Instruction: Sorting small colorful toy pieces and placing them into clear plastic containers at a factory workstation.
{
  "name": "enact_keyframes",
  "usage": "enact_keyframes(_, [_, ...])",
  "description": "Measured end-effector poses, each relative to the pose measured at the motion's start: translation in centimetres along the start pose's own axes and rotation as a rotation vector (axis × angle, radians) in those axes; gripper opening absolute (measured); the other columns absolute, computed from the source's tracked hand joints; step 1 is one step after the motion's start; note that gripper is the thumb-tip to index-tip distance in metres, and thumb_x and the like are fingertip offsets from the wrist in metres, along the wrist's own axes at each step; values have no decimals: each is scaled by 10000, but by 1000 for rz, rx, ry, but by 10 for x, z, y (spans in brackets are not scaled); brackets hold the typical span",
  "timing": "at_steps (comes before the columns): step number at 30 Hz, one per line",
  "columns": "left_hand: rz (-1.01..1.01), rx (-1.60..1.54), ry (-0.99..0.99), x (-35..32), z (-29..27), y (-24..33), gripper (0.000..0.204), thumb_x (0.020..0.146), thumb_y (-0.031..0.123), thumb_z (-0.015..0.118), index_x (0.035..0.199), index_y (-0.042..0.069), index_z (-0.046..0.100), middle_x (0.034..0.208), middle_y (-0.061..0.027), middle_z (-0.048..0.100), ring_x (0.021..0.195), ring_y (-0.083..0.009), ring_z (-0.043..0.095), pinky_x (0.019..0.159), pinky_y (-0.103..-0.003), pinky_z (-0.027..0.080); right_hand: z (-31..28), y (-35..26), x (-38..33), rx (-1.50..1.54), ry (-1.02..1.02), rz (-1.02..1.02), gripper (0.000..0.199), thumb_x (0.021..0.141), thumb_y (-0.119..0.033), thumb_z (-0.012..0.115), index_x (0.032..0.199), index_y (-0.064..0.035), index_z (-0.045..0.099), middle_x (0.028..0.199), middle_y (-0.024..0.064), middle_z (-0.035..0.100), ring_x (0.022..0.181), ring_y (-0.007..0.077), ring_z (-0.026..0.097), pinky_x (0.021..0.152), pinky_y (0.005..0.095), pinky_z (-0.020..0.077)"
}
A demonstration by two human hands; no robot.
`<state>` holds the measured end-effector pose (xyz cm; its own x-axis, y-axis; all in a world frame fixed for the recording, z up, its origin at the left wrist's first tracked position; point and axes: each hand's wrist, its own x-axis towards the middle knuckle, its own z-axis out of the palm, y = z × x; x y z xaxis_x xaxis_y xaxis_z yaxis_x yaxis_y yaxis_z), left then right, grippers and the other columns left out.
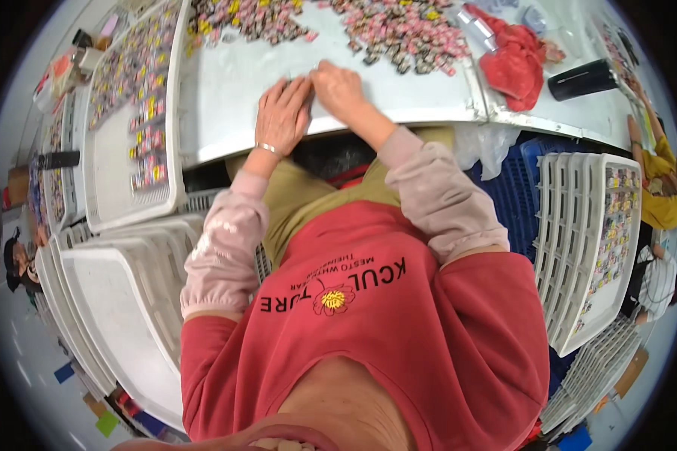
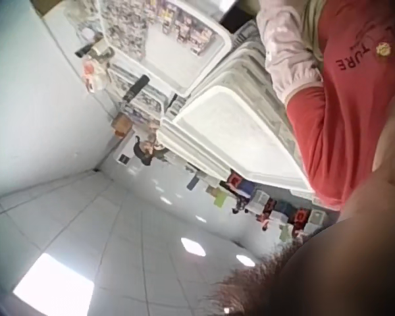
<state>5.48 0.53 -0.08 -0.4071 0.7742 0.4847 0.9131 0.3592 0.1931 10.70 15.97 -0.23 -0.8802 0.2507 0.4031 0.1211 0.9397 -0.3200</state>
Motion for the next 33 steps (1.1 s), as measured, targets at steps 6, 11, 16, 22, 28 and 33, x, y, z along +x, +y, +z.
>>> enact_keyframes(6, [0,-34,-30,8,-7,6,434,810,146,582,1239,93,553,1308,-48,524,1195,-315,446,1018,-439,325,-13,29,4,379,-74,16,129,829,-112,588,889,-53,685,807,112,628,626,267,640,566,371,521])
enact_keyframes(11, [-32,-28,-131,12,-15,3,464,799,146,591,1258,100,543,1338,-37,499,1224,-307,422,1025,-446,315,-52,100,81,661,-23,270,182,864,-145,621,1003,-48,687,729,50,663,598,117,625,533,257,490])
enact_keyframes(16, [-49,-39,-172,14,-16,5,489,795,147,594,1278,109,526,1352,-39,484,1238,-302,414,1032,-443,310,-37,171,178,428,114,180,155,787,-174,654,843,-33,691,803,183,674,762,330,653,679,405,513])
enact_keyframes(22, [-76,-49,-163,16,-17,10,521,791,147,600,1302,104,504,1329,-91,486,1235,-307,417,1024,-446,316,15,185,213,-178,58,472,185,807,-217,629,833,-43,686,877,185,675,773,367,636,714,443,506])
enact_keyframes(28, [-46,-131,-63,12,-5,-1,516,810,144,584,1315,96,491,1316,-105,491,1228,-313,425,1026,-469,311,-45,168,188,575,40,514,147,810,-157,698,774,-16,680,672,71,663,609,150,628,583,274,494])
enact_keyframes(33, [-69,-26,-18,1,-4,-3,501,842,185,575,1330,115,481,1325,-83,496,1272,-313,399,1055,-495,275,-77,110,117,1246,-409,362,130,845,-104,667,921,-1,642,687,27,617,568,103,566,536,206,462])
